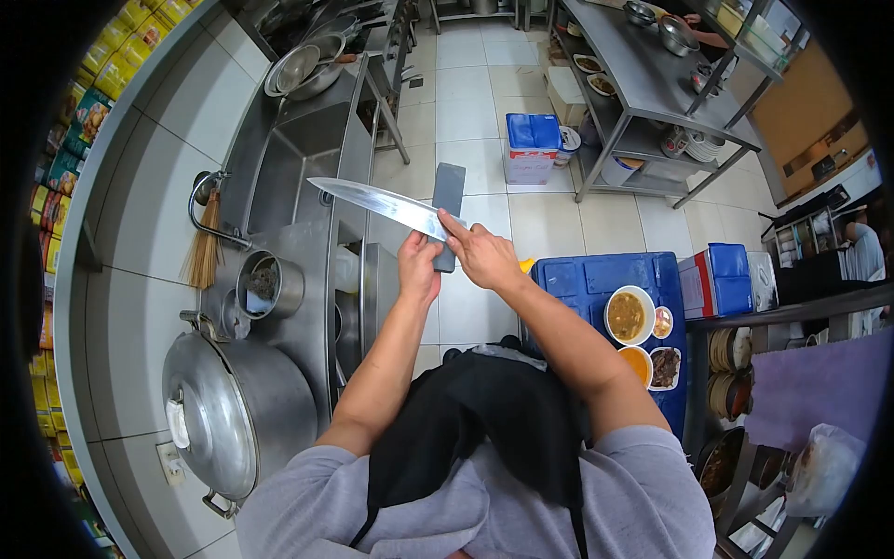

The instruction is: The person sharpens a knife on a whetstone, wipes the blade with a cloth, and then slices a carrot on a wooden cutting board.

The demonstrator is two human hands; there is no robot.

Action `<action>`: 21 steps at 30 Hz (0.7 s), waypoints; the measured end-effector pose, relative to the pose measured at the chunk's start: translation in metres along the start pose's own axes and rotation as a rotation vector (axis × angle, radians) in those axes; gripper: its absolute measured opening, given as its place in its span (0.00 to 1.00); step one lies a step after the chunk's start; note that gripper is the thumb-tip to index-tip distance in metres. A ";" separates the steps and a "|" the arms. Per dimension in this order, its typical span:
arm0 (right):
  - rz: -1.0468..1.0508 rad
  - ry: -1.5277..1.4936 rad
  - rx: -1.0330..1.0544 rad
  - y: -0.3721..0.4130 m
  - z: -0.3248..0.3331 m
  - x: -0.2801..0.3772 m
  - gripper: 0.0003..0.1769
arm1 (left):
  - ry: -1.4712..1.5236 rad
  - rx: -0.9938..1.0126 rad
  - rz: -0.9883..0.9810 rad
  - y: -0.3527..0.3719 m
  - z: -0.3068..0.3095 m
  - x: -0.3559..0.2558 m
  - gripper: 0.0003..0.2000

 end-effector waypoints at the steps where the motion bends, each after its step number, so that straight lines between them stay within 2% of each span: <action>1: 0.003 -0.022 -0.005 0.001 -0.002 0.000 0.28 | -0.004 0.003 0.005 0.001 0.001 -0.001 0.27; 9: -0.045 -0.071 -0.014 0.011 -0.012 -0.010 0.28 | 0.020 0.012 0.038 0.002 0.008 0.014 0.27; 12: -0.095 -0.066 0.021 0.022 -0.015 -0.025 0.28 | -0.007 -0.051 0.094 -0.001 0.009 0.023 0.27; 15: -0.147 -0.080 0.050 0.045 -0.022 -0.046 0.28 | -0.002 -0.070 0.051 -0.013 0.016 0.020 0.26; 21: -0.290 -0.132 0.045 0.131 -0.036 -0.104 0.27 | -0.038 -0.154 -0.035 -0.048 0.029 0.002 0.33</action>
Point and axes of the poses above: each hand's wrist, its own y-axis away from the middle knuckle, its own z-axis out of the back of the hand, x = y × z, the point moved 1 cm from there along -y, towards the middle knuckle, and after that the axes turned 4 degrees about y, right-handed, at the moved point
